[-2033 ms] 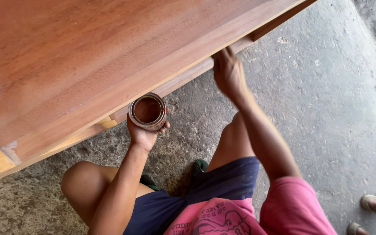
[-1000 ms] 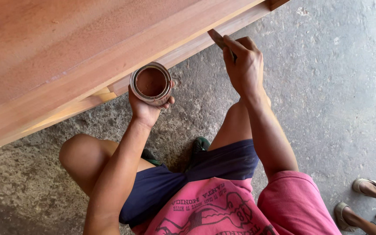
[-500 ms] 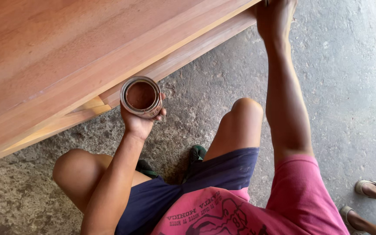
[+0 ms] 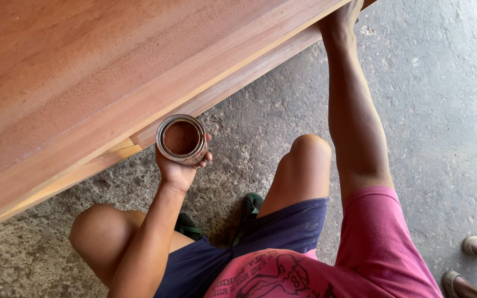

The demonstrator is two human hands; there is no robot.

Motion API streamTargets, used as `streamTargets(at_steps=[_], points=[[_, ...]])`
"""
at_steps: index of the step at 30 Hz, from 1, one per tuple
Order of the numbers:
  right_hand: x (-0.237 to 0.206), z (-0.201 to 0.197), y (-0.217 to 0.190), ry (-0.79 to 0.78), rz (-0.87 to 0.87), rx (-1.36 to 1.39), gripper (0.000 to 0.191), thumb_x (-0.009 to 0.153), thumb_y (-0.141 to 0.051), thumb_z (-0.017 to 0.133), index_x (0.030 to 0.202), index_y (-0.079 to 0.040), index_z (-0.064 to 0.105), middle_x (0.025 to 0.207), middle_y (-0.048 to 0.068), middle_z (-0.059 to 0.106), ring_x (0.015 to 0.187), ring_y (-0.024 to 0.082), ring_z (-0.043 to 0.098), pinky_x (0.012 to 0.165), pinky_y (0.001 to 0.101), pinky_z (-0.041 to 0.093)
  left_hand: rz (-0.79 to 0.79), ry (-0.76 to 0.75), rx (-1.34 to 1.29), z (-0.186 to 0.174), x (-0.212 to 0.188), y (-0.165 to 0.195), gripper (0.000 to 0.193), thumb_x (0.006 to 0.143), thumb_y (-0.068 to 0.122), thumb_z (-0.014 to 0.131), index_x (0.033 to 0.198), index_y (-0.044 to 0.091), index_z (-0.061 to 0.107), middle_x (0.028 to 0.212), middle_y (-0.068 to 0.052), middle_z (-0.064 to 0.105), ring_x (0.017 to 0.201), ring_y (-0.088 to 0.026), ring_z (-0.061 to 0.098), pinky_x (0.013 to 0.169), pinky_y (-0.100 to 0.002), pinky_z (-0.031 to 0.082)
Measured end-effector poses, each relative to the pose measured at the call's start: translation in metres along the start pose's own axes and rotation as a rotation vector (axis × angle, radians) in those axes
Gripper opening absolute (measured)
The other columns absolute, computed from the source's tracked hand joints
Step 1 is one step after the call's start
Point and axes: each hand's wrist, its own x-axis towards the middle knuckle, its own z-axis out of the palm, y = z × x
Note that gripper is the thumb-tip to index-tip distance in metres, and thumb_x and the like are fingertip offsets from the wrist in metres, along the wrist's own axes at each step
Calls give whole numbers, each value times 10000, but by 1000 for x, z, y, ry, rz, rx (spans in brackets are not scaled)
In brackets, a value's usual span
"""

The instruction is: The person sits on the ground applying wood stain to the underside and inner edges of a wooden shelf unit. They hold a can of stain in one hand and brush the stain onto the wood with a brush in the other hand, working along the boards and shelf edges.

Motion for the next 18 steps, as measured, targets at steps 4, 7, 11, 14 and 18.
streamTargets(at_steps=[4,7,11,14,18], points=[[5,2,-2,-14,5,-4,88,1028,44,611,1038,30,697,872,128,745,628,175,691,501,307,532,-4,-3,-2,1,2,0,676,1046,548,251,1254,20,618,979,-224,729,623,-297,683,448,-331,521],[10,3,-5,-33,13,-10,90,1030,41,606,1039,31,695,874,130,745,634,177,693,508,310,536,-11,3,3,2,4,1,685,1039,554,242,1250,23,618,969,-221,731,616,-292,685,442,-328,525],[15,6,-5,-44,14,-19,93,1032,37,600,1040,31,693,876,132,744,643,181,696,516,314,540,-6,14,-8,2,4,0,672,1052,541,249,1251,15,616,978,-218,730,626,-292,687,443,-330,524],[17,6,-3,-50,15,-23,95,1034,34,596,1041,32,691,878,133,743,650,183,698,522,317,544,-7,29,30,2,3,-1,680,1050,545,243,1250,17,621,960,-210,723,630,-284,690,439,-328,522],[20,4,0,-53,26,-25,98,1037,30,590,1043,32,688,880,135,742,659,187,701,531,320,548,-5,7,30,3,3,-2,673,1052,539,245,1238,14,624,955,-205,728,621,-279,690,439,-324,524]])
